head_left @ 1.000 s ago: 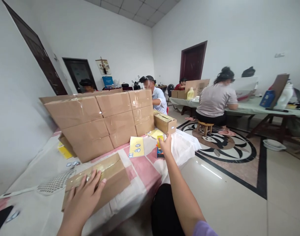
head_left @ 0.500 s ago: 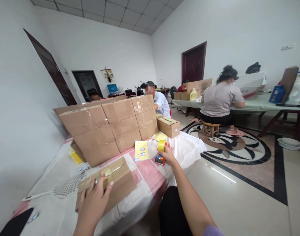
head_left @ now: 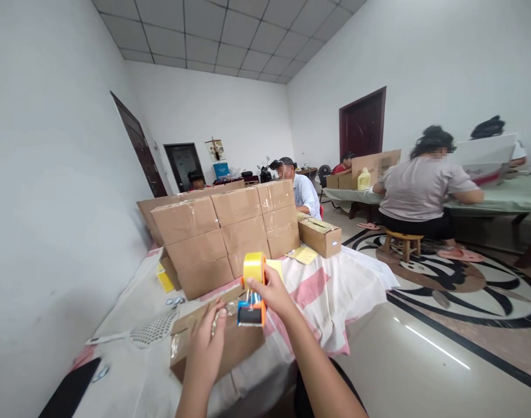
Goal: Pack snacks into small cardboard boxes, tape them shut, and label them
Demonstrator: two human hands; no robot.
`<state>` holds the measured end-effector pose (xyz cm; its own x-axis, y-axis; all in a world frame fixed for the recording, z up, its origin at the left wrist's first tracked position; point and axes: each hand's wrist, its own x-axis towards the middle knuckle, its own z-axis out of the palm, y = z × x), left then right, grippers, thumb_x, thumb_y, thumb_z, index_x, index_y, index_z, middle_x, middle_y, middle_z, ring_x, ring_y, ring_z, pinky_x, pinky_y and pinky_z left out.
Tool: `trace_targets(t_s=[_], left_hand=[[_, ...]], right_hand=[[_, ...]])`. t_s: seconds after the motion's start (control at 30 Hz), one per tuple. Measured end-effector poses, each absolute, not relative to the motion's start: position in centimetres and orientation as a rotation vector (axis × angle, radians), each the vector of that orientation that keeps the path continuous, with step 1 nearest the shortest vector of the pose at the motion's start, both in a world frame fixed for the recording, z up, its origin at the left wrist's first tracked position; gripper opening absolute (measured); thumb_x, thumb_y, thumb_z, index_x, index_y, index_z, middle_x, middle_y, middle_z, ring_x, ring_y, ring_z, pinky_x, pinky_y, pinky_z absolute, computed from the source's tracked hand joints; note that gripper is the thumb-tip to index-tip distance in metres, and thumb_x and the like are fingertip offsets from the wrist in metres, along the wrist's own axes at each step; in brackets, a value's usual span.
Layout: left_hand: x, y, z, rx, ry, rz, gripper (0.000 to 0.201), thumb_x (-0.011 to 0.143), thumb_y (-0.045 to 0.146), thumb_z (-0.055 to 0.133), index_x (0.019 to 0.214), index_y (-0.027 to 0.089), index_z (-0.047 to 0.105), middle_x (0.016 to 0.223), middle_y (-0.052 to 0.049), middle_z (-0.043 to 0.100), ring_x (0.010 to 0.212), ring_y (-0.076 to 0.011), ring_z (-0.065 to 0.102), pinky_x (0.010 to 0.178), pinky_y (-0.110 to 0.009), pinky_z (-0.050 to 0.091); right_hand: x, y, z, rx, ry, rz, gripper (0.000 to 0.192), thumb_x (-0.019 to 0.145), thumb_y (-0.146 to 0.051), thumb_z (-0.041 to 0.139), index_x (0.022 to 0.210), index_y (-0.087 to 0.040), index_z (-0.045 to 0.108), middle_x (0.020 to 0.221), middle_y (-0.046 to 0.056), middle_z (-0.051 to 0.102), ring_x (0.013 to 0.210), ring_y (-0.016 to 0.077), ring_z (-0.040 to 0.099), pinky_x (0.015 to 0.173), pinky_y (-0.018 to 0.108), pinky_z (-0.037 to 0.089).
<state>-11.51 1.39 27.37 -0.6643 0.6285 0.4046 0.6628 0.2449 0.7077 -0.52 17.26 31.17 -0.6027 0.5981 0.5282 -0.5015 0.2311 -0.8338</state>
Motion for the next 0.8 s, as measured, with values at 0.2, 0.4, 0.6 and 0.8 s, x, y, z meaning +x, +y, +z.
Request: trace_targets(t_s=[0.2,0.4,0.6,0.8], left_hand=[[-10.1,1.3,28.5,-1.179,-2.207,-2.151,0.049,0.075,0.068,0.063,0.066,0.02,0.07,0.112,-0.013,0.071,0.131,-0.0354,0.052,0.109,-0.043,0.043],[-8.7,1.5,29.1,-1.005,-2.053,-2.372,0.043,0.065,0.061,0.077,0.072,0.018,0.075,0.119,-0.011,0.065,0.119,-0.0309,0.059,0.093,-0.033,0.053],[-7.9,0.6,29.8,-1.0,-2.024,-2.328,0.041,0.071,0.057,0.075,0.076,0.017,0.078,0.105,-0.011,0.071,0.101,-0.0268,0.066,0.086,-0.032,0.055],[-6.7,0.2,30.4,-1.071,-2.381,-2.035,0.042,0.078,0.058,0.066,0.087,0.018,0.078,0.084,-0.007,0.075,0.087,-0.0259,0.069,0.078,-0.032,0.054]], right_hand=[[-2.7,13.2,31.3,-0.047,-1.722,1.369,0.027,0.095,-0.04,0.054,0.08,-0.018,0.054,0.071,-0.002,0.051,0.064,0.0115,0.046,0.059,0.024,0.036],[-3.4,13.3,30.4,-0.09,-1.613,1.308,0.044,0.103,-0.049,0.033,0.071,-0.021,0.041,0.065,-0.003,0.042,0.059,0.0116,0.039,0.055,0.026,0.029],[-3.0,13.7,30.6,-0.129,-1.712,1.051,0.041,0.104,-0.04,0.032,0.068,-0.022,0.034,0.061,-0.003,0.038,0.056,0.012,0.036,0.057,0.029,0.025],[-2.2,15.0,30.7,-0.282,-1.709,0.921,0.038,0.103,-0.035,0.032,0.067,-0.023,0.031,0.059,-0.004,0.037,0.054,0.013,0.035,0.058,0.03,0.023]])
